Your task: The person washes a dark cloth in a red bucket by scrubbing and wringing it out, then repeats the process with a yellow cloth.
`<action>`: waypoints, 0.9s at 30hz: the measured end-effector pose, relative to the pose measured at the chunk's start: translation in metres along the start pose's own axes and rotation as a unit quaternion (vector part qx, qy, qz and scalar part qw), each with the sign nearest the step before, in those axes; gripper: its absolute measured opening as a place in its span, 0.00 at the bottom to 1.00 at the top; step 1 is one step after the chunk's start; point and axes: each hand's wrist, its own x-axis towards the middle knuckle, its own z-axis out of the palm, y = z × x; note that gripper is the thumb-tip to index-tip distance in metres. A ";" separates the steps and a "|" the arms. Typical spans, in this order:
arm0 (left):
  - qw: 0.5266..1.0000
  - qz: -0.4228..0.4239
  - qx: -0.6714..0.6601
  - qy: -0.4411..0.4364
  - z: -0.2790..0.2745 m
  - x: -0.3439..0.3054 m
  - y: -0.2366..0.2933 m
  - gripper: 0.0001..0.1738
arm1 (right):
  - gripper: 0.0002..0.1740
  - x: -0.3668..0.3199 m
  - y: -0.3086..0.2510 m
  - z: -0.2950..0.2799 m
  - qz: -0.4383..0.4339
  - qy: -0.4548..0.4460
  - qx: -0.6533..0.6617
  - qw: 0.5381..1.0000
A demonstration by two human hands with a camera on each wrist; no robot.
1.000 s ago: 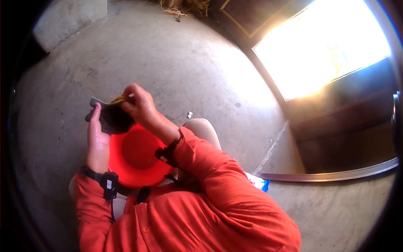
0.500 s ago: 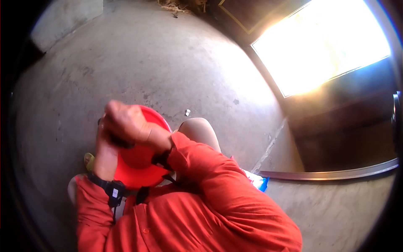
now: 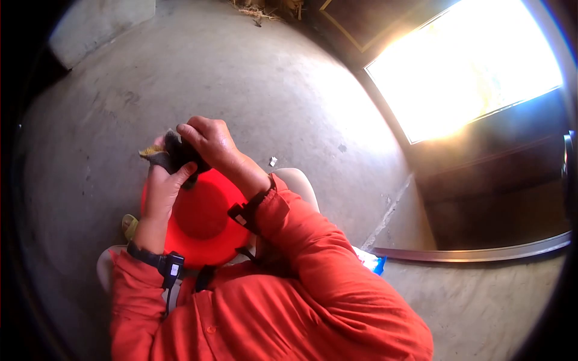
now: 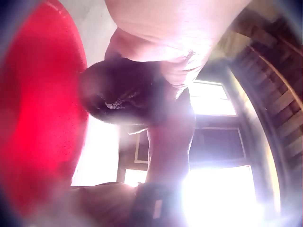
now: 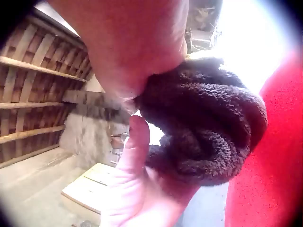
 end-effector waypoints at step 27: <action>0.952 -0.117 -0.263 0.103 -0.031 0.012 0.018 0.31 | 0.17 -0.009 0.001 -0.024 0.085 -0.154 0.189 0.966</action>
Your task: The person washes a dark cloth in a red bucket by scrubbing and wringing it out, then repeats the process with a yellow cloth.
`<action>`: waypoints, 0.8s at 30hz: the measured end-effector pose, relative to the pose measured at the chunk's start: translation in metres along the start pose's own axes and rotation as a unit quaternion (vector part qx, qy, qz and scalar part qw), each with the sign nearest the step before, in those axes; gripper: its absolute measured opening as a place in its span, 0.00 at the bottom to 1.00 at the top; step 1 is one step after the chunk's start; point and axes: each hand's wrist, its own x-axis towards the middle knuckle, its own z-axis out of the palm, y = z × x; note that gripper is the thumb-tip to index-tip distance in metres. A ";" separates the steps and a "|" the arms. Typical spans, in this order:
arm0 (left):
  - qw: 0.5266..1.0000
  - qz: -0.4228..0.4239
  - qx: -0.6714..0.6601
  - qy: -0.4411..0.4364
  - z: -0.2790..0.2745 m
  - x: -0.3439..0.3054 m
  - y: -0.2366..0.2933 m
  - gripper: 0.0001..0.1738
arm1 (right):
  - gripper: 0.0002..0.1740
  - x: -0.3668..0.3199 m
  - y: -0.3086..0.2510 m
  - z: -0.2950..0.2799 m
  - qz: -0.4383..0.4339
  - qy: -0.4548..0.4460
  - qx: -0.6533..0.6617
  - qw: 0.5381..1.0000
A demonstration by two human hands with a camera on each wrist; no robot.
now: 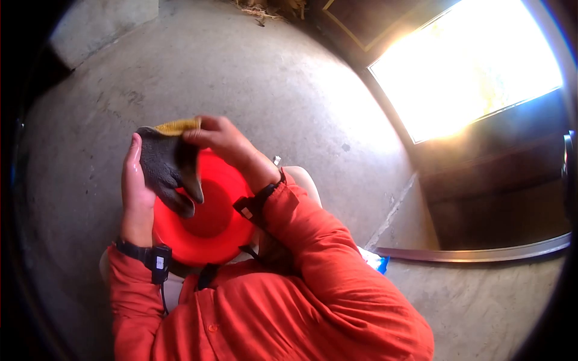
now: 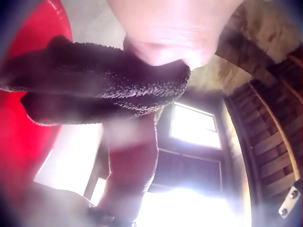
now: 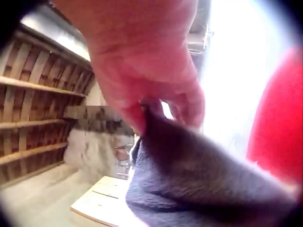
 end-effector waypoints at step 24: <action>0.986 -0.114 -0.091 -0.079 -0.065 0.021 -0.090 0.20 | 0.13 -0.021 0.017 0.086 -0.375 0.052 -0.571 0.729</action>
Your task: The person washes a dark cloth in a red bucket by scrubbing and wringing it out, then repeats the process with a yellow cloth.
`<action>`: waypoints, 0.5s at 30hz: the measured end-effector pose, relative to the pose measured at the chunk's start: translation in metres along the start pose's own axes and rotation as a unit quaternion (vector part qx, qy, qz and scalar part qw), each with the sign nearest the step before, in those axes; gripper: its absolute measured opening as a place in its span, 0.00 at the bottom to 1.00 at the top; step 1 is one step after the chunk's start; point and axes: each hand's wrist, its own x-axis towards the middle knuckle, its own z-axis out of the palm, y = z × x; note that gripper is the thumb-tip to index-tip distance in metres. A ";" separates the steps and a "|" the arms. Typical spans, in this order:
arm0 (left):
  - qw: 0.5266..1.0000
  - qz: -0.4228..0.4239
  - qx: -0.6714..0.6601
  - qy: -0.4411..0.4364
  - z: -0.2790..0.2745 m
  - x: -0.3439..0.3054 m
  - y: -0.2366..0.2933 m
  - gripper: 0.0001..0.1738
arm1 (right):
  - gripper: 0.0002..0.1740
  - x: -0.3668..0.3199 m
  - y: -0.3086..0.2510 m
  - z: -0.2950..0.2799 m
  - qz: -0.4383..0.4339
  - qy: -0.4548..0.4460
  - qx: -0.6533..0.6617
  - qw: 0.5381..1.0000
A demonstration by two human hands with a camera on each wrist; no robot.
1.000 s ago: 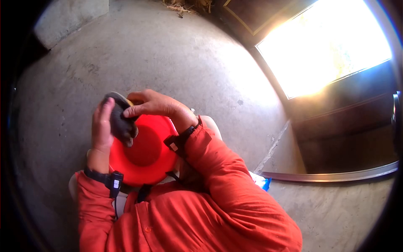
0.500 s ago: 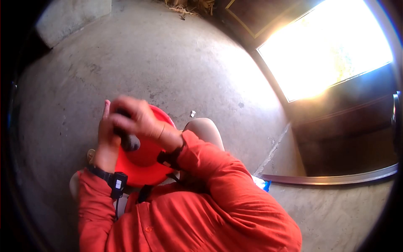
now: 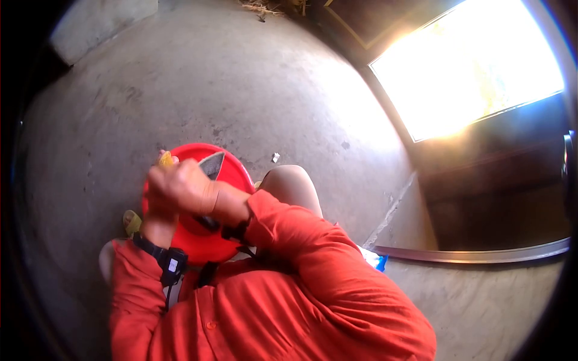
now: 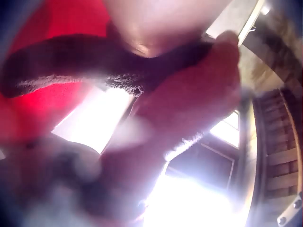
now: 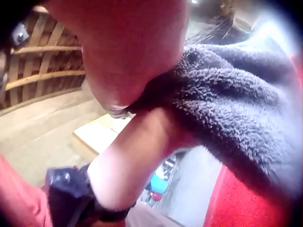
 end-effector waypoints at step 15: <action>1.000 -0.027 0.008 0.010 0.007 -0.004 -0.001 0.22 | 0.08 -0.004 0.005 0.015 0.011 0.013 0.067 0.998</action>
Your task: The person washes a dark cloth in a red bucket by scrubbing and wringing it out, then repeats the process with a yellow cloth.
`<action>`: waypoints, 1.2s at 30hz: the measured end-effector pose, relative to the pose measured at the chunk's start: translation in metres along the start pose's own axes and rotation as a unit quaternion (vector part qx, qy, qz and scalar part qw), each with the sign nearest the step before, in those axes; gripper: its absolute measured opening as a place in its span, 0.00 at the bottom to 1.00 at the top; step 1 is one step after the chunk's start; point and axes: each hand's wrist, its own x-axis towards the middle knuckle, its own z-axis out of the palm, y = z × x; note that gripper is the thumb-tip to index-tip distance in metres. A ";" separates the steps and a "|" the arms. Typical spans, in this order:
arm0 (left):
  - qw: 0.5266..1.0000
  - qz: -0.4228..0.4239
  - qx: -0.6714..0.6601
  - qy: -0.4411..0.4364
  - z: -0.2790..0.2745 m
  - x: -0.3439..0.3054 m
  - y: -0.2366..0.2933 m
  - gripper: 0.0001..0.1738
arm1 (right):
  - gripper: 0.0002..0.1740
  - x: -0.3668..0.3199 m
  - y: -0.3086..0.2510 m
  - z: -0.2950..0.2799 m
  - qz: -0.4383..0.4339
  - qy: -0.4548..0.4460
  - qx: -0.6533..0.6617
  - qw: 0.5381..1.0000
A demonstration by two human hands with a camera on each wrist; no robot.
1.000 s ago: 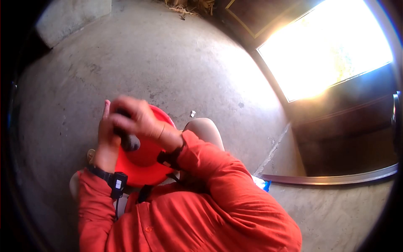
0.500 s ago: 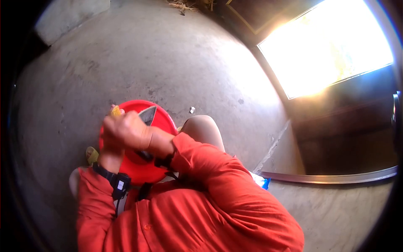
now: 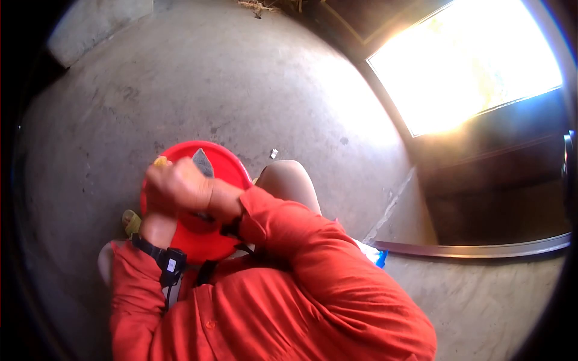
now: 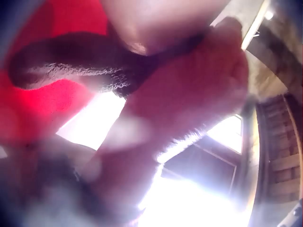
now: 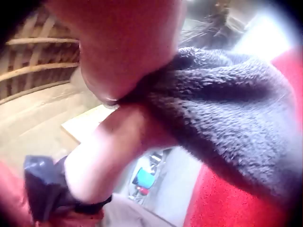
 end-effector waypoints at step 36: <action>0.979 0.137 -0.023 0.150 0.066 -0.027 0.082 0.19 | 0.10 0.009 0.065 -0.040 0.428 0.016 0.494 0.757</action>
